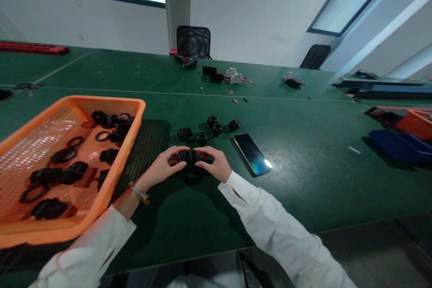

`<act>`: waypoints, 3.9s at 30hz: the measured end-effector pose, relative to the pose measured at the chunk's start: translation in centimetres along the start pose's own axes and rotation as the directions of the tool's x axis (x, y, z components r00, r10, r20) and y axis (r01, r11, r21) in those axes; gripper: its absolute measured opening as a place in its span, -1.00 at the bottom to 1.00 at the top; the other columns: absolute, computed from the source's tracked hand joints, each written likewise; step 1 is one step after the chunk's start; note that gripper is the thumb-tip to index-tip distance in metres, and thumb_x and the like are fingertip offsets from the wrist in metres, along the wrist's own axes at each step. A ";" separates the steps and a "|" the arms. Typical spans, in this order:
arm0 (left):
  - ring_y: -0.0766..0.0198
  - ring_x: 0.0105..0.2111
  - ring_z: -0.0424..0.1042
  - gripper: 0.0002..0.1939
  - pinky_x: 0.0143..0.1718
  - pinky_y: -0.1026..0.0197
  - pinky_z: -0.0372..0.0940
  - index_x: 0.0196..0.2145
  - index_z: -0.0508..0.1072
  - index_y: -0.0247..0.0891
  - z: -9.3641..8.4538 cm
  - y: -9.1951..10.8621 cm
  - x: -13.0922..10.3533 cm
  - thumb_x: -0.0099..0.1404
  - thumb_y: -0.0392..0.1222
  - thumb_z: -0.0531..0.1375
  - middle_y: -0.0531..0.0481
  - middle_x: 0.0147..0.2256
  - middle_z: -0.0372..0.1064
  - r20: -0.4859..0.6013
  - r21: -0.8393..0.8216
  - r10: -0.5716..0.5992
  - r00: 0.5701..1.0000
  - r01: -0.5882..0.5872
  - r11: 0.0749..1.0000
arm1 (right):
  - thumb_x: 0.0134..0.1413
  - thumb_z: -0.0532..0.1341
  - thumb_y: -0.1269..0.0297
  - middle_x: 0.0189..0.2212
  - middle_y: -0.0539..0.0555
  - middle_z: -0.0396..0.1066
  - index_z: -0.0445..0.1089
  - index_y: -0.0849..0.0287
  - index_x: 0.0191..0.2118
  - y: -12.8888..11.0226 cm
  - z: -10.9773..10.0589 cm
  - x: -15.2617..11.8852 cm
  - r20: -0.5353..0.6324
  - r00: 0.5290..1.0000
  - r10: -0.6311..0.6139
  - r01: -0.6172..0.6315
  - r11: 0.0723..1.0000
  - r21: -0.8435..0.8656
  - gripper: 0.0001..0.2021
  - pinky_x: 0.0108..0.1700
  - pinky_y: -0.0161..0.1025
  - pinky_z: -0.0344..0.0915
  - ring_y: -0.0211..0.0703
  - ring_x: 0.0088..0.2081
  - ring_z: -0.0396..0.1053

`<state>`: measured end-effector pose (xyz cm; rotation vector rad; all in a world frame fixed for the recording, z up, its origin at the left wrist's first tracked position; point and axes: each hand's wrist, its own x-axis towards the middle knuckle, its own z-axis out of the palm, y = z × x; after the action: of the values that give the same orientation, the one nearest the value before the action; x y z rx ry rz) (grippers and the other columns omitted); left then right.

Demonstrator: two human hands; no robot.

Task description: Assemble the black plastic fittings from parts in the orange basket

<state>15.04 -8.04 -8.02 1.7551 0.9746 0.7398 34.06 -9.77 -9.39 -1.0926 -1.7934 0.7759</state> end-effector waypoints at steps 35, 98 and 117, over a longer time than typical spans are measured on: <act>0.21 -0.19 0.31 -0.60 -0.14 0.12 0.26 -0.13 0.32 -0.27 0.0 0.1 0.0 0.03 -0.16 0.14 -0.07 -0.18 0.26 0.009 -0.017 -0.009 1.000 0.009 1.000 | -0.19 0.27 0.34 -0.34 0.04 0.40 0.37 0.10 -0.15 0.1 0.1 -0.1 -0.005 1.000 0.001 -0.001 1.000 0.023 -0.64 -0.29 -0.29 0.28 -0.24 -0.34 0.33; 0.25 -0.30 0.34 -0.57 -0.25 0.15 0.28 -0.10 0.31 -0.30 0.0 -0.6 0.4 0.06 -0.12 0.10 -0.09 -0.19 0.32 -0.046 0.098 0.073 0.996 -0.068 0.993 | -0.20 0.25 0.33 -0.37 0.02 0.40 0.40 0.12 -0.16 0.9 -0.2 0.5 0.045 0.998 0.038 -0.043 0.994 0.105 -0.65 -0.28 -0.29 0.28 -0.29 -0.39 0.30; 0.35 -0.46 0.32 -0.56 -0.32 0.21 0.29 -0.09 0.27 -0.32 0.3 0.1 0.6 0.05 -0.13 0.10 0.02 -0.36 0.30 -0.034 0.029 0.017 0.999 -0.016 0.999 | -0.23 0.24 0.42 -0.32 0.04 0.41 0.38 0.13 -0.14 0.9 0.1 0.6 -0.022 1.000 -0.017 0.018 0.999 0.050 -0.61 -0.25 -0.27 0.30 -0.27 -0.34 0.34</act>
<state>15.58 -7.68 -8.05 1.7821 0.9997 0.7721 34.13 -8.81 -9.94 -1.0476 -1.7538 0.7921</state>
